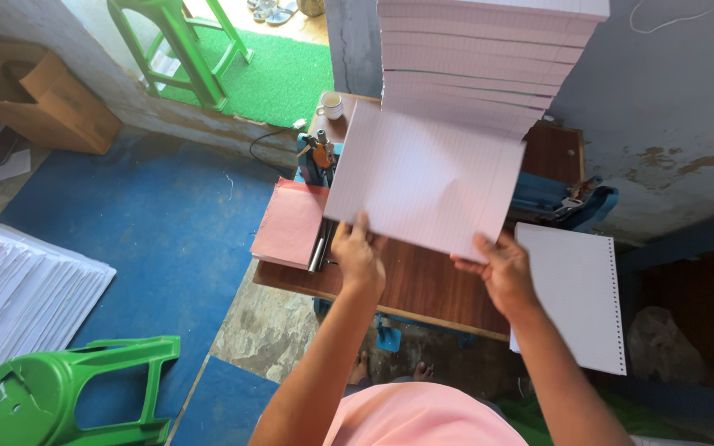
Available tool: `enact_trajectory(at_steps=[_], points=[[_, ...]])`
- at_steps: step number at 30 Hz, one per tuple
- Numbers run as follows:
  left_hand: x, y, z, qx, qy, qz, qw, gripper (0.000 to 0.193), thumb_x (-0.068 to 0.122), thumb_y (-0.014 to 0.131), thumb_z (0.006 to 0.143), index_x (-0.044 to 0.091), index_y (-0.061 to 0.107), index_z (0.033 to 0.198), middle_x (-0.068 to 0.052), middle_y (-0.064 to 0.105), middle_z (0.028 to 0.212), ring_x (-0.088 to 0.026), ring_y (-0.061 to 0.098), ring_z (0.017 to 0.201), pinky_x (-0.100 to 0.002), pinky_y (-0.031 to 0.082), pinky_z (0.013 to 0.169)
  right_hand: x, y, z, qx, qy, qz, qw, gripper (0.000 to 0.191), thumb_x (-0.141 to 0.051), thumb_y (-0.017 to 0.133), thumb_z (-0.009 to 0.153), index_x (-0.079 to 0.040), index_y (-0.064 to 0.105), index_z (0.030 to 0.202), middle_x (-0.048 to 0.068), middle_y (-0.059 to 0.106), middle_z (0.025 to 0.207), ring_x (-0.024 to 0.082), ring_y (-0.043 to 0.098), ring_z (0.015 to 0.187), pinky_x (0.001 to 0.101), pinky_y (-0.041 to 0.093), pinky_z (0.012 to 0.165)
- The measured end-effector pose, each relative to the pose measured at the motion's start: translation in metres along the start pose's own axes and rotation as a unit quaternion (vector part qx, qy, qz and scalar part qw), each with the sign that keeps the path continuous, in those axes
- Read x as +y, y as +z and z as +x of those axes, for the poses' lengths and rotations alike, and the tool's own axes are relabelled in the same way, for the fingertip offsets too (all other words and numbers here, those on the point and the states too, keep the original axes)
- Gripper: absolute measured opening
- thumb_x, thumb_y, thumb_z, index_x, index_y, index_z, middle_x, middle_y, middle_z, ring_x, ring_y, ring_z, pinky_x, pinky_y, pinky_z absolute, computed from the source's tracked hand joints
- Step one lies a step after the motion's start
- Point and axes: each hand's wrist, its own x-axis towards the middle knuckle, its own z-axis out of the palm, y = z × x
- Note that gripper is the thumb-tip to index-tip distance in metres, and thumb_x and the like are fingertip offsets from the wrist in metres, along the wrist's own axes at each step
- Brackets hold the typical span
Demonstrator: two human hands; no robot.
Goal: The person places lined paper sheets into a manual binding machine, aligns them, and crimps the edge to form a notebook. They repeat this process with multiple sheets and occasionally insert a printed cover sheet before binding.
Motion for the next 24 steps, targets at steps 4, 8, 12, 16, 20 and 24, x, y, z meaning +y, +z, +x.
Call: enact_trajectory(at_steps=[4,8,12,16,20,24], points=[[-0.035,-0.055,0.003,0.059,-0.034,0.011,0.998,0.026,0.014,0.058,0.1,0.005,0.06,0.124,-0.006,0.068,0.111,-0.019,0.068,0.097,-0.04,0.061,0.081,0.057,-0.017,-0.012,-0.017,0.044,0.015,0.999,0.024,-0.02,0.061,0.1,-0.001,0.069,0.112,0.017,0.076,0.1,0.026,0.076,0.088,0.0391,0.067,0.077],[-0.069,-0.1,0.009,0.112,-0.064,0.033,0.991,0.02,0.015,0.057,0.102,0.003,0.061,0.117,-0.007,0.068,0.108,-0.02,0.068,0.096,-0.043,0.061,0.082,0.104,-0.03,-0.019,0.008,0.108,0.009,0.994,0.022,-0.019,0.062,0.099,0.0,0.068,0.109,0.017,0.075,0.101,0.026,0.076,0.088,0.0394,0.066,0.078],[-0.095,-0.13,0.011,0.151,-0.093,0.026,0.984,0.016,0.014,0.057,0.102,0.002,0.056,0.112,-0.011,0.065,0.11,-0.024,0.068,0.1,-0.047,0.06,0.088,0.128,-0.038,-0.028,0.023,0.186,0.021,0.982,0.023,-0.021,0.063,0.099,0.0,0.066,0.109,0.016,0.072,0.104,0.026,0.075,0.093,0.0377,0.065,0.081],[-0.102,-0.139,0.018,0.158,-0.118,0.03,0.98,0.018,0.013,0.057,0.102,0.0,0.054,0.113,-0.012,0.064,0.115,-0.026,0.067,0.105,-0.049,0.057,0.095,0.133,-0.036,-0.025,0.04,0.246,0.019,0.968,0.025,-0.022,0.063,0.099,0.0,0.065,0.112,0.015,0.071,0.108,0.026,0.074,0.097,0.0354,0.064,0.083],[-0.1,-0.127,0.03,0.154,-0.132,0.036,0.979,0.018,0.013,0.055,0.102,0.001,0.055,0.115,-0.012,0.066,0.116,-0.025,0.067,0.105,-0.051,0.053,0.099,0.126,-0.033,-0.01,0.047,0.265,0.001,0.963,0.031,-0.023,0.061,0.099,0.0,0.065,0.119,0.014,0.072,0.11,0.024,0.073,0.097,0.0338,0.064,0.083],[-0.099,-0.111,0.043,0.149,-0.123,0.014,0.981,0.018,0.012,0.055,0.102,-0.001,0.057,0.114,-0.014,0.066,0.114,-0.025,0.068,0.102,-0.053,0.055,0.101,0.116,-0.029,0.009,0.047,0.274,-0.001,0.961,0.033,-0.022,0.061,0.1,0.002,0.063,0.122,0.016,0.072,0.111,0.025,0.073,0.098,0.0333,0.064,0.082]])
